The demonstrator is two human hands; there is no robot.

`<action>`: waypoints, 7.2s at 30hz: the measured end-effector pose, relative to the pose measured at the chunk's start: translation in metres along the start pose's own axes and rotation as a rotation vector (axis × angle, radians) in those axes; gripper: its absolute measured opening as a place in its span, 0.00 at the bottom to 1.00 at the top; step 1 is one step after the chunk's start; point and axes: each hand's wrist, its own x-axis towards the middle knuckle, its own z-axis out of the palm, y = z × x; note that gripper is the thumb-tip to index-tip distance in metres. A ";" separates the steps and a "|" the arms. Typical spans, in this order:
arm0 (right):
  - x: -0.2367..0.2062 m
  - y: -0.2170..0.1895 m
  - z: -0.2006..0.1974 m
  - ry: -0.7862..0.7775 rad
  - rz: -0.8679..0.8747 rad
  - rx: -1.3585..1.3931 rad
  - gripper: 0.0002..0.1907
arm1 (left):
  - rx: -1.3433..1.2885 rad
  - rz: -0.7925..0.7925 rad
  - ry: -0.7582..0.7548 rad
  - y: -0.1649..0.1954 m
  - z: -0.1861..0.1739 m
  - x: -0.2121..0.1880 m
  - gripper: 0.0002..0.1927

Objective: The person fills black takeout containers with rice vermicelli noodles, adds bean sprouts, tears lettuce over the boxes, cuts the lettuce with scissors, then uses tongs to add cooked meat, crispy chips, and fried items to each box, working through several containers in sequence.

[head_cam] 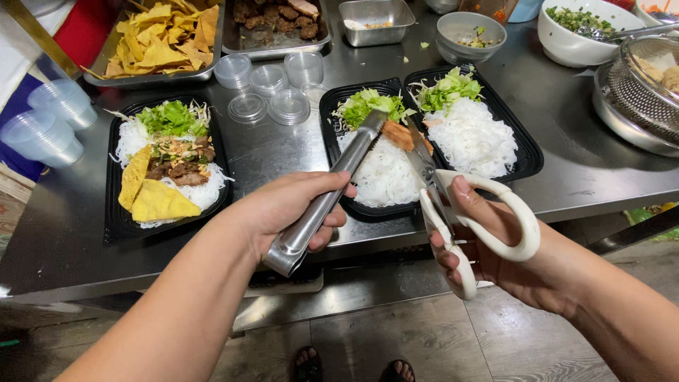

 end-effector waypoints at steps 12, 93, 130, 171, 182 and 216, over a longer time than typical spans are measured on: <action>0.003 0.006 -0.008 -0.069 -0.020 0.177 0.22 | -0.016 0.059 -0.059 -0.014 0.002 0.013 0.14; 0.016 -0.020 0.009 0.047 0.172 -0.155 0.49 | -0.199 0.110 -0.044 -0.016 0.019 0.001 0.16; 0.021 -0.009 0.009 0.019 0.063 -0.096 0.34 | -0.087 0.059 -0.085 -0.024 0.018 -0.001 0.16; -0.031 -0.034 -0.074 0.229 -0.145 -0.080 0.33 | 1.470 0.055 0.309 0.089 0.079 0.030 0.20; -0.021 -0.020 -0.094 0.224 -0.116 -0.081 0.35 | 1.185 0.079 0.273 0.095 0.061 -0.006 0.19; -0.032 -0.005 -0.125 0.558 -0.198 -0.262 0.34 | 1.308 0.063 0.336 0.124 0.031 -0.032 0.22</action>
